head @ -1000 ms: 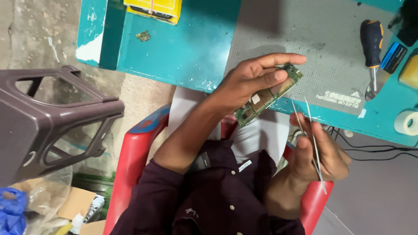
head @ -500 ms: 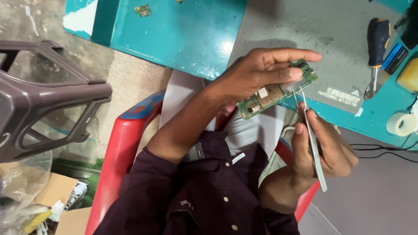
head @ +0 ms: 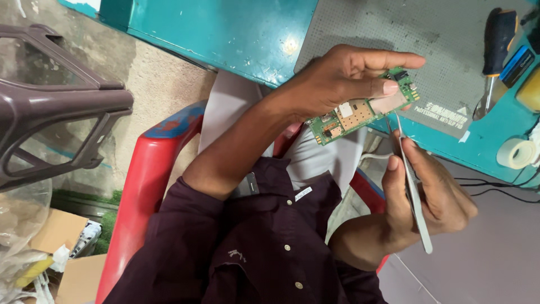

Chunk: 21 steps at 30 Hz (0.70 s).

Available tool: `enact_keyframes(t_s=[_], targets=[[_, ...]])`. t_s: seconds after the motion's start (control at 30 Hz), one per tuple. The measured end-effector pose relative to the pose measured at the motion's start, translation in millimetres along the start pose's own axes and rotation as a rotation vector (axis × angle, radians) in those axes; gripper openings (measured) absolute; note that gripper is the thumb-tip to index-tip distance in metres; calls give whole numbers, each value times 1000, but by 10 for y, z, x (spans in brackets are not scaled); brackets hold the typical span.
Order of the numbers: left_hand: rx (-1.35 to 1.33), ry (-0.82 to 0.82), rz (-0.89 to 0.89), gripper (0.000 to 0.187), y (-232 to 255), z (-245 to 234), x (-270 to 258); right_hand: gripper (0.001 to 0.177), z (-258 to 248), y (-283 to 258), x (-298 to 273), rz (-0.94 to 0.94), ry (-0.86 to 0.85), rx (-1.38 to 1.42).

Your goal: The person uses tweezers to manipulate components on a green circuit board. They spray the board with a liquid from a bottle and scrub it with a toothbrush. Finally, they use a soldering iron to work on the board's surface.

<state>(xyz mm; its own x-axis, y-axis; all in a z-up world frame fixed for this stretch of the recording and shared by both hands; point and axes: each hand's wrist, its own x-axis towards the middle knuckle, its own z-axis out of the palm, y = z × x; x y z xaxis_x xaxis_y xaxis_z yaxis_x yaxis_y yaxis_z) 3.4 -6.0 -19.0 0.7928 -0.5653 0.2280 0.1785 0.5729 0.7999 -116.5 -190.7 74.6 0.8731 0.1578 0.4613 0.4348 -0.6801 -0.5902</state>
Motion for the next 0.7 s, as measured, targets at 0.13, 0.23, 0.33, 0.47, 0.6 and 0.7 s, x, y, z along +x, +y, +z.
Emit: enact_keyframes(t_s=[0.13,0.23,0.33,0.47,0.6,0.7], targets=[[45,-22,33,50,-74,-37,25,22,-56,20,-4,-11,-31,-64],[41,-26,27,54,-103,-49,39,24,-59,23,-6,-21,-46,-65],[38,-38,26,54,-105,-55,44,23,-62,-13,3,-8,-64,-87],[45,-26,14,53,-94,-44,50,23,-75,-120,59,10,-93,-127],[51,1,-18,51,-89,-16,60,22,-75,-267,133,55,-120,-200],[126,34,15,47,-83,-8,72,21,-46,-342,166,79,-120,-211]])
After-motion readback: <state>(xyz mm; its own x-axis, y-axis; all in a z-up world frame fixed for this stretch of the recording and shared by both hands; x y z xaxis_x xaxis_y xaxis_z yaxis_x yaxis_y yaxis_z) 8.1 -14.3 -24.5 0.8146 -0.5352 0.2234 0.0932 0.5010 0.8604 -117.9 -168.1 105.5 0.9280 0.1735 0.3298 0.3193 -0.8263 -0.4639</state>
